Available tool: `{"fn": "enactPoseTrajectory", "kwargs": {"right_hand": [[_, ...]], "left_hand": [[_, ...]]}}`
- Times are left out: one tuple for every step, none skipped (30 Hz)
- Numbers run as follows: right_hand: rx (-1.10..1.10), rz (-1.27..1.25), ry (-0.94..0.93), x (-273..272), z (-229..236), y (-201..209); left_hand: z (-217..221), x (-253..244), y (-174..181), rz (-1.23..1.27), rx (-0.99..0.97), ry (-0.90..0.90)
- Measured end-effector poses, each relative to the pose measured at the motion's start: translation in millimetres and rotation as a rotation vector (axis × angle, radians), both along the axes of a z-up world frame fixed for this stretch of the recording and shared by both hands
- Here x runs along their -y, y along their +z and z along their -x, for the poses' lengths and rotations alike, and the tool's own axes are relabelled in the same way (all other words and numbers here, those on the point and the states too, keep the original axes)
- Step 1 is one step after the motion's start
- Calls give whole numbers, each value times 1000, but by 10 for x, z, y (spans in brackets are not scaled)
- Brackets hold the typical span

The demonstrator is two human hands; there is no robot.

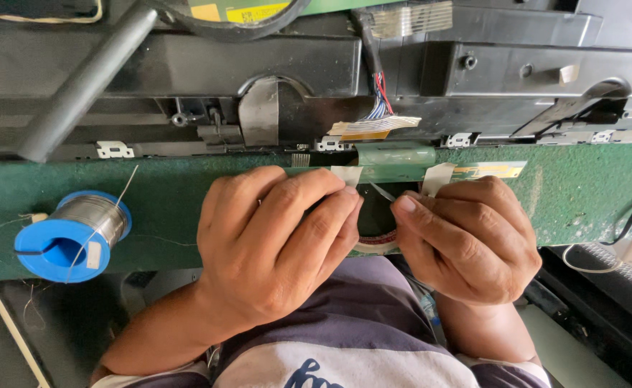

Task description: The person is soldering a ribbon cable to a circuit board using a soldering iron and solder wire. They repeatedly apply heat and solder to the connection points while holding the cable in place.

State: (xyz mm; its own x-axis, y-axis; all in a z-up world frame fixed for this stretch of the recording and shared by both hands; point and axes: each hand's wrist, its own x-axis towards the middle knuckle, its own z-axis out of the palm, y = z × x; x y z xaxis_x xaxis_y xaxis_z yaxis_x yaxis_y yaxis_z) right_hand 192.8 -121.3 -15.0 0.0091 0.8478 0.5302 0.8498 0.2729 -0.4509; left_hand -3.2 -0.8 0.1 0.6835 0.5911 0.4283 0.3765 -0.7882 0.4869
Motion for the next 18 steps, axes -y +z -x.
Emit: {"fn": "enactPoseTrajectory", "kwargs": {"right_hand": [[-1,0,-1,2,3,2],[-3,-2,-6,3,4,2],[-6,-3,-12,4,6,2],[-6,-3,-13,6,1,2],[-9,0,-11,11,-2,2],[-10,0,-8,13,-5,1],[-10,-1,-8,15,-12,-7],[-22,-7,-11,20,-17,-11],[-35,-12,-14,28,-22,-10],[-31,-18,-17,29,-23,-12],[-61,-13,-28,36,-24,-6],[-89,-10,-41,47,-25,5],[-84,-18,-44,81,-37,15],[-168,-13,-79,113,-44,25],[-253,-7,-112,149,-51,43],[-242,-25,-117,239,-104,47],[-295,1,-156,331,-157,53],[-353,31,-191,433,-204,62]], "left_hand": [[-1,1,1,0,-1,-1],[-3,-2,-1,-3,4,-2],[-5,-4,-2,-5,8,-3],[-9,-3,-3,-5,8,-4],[-12,-1,-3,-5,10,-1],[-14,1,-4,-7,12,3],[-19,-1,-14,-9,13,2],[-23,0,-20,-32,13,6],[-26,4,-19,-55,14,9],[-20,2,-26,-61,18,7],[-14,3,-27,-59,24,-6],[-8,8,-22,-59,33,-19],[-10,14,-32,-66,38,-23],[-9,18,-37,-80,59,-38],[-9,24,-35,-95,80,-53],[5,28,-47,-111,93,-60],[17,34,-56,-107,126,-102],[38,53,-59,-100,155,-141]]}}
